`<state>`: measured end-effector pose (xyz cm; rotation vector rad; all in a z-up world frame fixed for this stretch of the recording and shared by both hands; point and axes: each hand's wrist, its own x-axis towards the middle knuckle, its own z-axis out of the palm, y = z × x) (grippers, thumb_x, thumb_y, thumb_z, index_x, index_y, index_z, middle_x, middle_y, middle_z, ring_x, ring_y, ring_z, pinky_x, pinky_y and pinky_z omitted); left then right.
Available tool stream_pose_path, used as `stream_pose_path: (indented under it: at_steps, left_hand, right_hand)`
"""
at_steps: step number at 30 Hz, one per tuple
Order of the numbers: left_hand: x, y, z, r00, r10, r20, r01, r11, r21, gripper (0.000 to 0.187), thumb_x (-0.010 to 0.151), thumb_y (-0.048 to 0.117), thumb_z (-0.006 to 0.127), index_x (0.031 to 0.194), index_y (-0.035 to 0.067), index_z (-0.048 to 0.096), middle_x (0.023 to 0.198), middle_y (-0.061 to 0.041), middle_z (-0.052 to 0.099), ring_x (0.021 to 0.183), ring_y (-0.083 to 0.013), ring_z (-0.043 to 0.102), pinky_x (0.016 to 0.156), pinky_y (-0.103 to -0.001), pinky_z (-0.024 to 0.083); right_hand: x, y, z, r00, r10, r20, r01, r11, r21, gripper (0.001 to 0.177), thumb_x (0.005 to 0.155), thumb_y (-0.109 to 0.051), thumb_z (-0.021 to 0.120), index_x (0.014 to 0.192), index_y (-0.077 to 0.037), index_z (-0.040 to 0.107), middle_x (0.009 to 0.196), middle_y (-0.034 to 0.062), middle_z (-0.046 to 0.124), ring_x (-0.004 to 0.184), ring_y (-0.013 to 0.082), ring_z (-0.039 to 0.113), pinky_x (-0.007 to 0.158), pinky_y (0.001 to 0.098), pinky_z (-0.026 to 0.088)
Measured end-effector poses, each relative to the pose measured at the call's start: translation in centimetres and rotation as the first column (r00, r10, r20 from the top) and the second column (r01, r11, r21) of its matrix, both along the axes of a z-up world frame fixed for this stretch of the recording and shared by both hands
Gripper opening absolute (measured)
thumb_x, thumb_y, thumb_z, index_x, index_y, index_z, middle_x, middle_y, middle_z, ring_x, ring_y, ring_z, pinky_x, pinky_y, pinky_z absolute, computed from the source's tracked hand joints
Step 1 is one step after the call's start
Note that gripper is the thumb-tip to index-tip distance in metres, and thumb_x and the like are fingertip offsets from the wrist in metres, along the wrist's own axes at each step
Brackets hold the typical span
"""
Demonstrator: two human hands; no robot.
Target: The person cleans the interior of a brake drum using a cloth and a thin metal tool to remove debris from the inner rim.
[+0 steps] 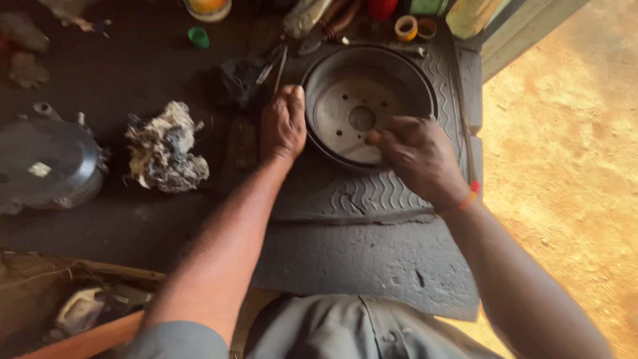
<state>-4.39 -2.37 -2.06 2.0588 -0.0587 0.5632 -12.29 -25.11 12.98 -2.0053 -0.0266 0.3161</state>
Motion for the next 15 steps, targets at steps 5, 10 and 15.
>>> stream_pose_path:
  at_steps: [5,10,15]
  left_hand:
    - [0.1,-0.3,0.0,1.000,0.002,-0.009,-0.002,1.000,0.002,0.055,0.110,0.048,0.035,0.113,0.004,0.067,0.109,-0.023,0.070,0.104,-0.0460,0.064,0.087,-0.051,0.051]
    - [-0.1,-0.1,-0.4,0.999,0.013,-0.044,-0.013,1.000,0.004,0.053,0.110,0.046,0.034,0.112,0.004,0.067,0.109,-0.023,0.070,0.105,-0.0463,0.064,0.089,-0.051,0.051]
    - [0.3,0.3,-0.5,1.000,0.013,0.001,-0.013,1.000,0.023,0.051,0.112,0.043,0.034,0.110,0.003,0.066,0.109,-0.024,0.070,0.103,-0.0467,0.064,0.088,-0.052,0.050]
  right_hand:
    - [1.1,0.0,0.3,0.962,0.172,0.214,-0.130,0.972,-0.197,0.018,0.094,-0.022,0.072,0.100,-0.006,0.078,0.063,0.0004,0.067,0.053,0.0058,0.059,0.051,0.0257,0.047]
    - [0.1,1.9,-1.5,0.950,0.093,0.299,-0.082,0.995,-0.052,0.018,0.097,-0.019,0.073,0.096,-0.002,0.077,0.066,0.0045,0.063,0.061,0.0088,0.054,0.055,0.0306,0.047]
    - [1.3,0.4,-0.3,0.958,0.132,0.256,-0.102,0.987,-0.125,0.018,0.094,-0.020,0.073,0.101,-0.005,0.079,0.068,0.0020,0.068,0.060,0.0075,0.057,0.055,0.0294,0.050]
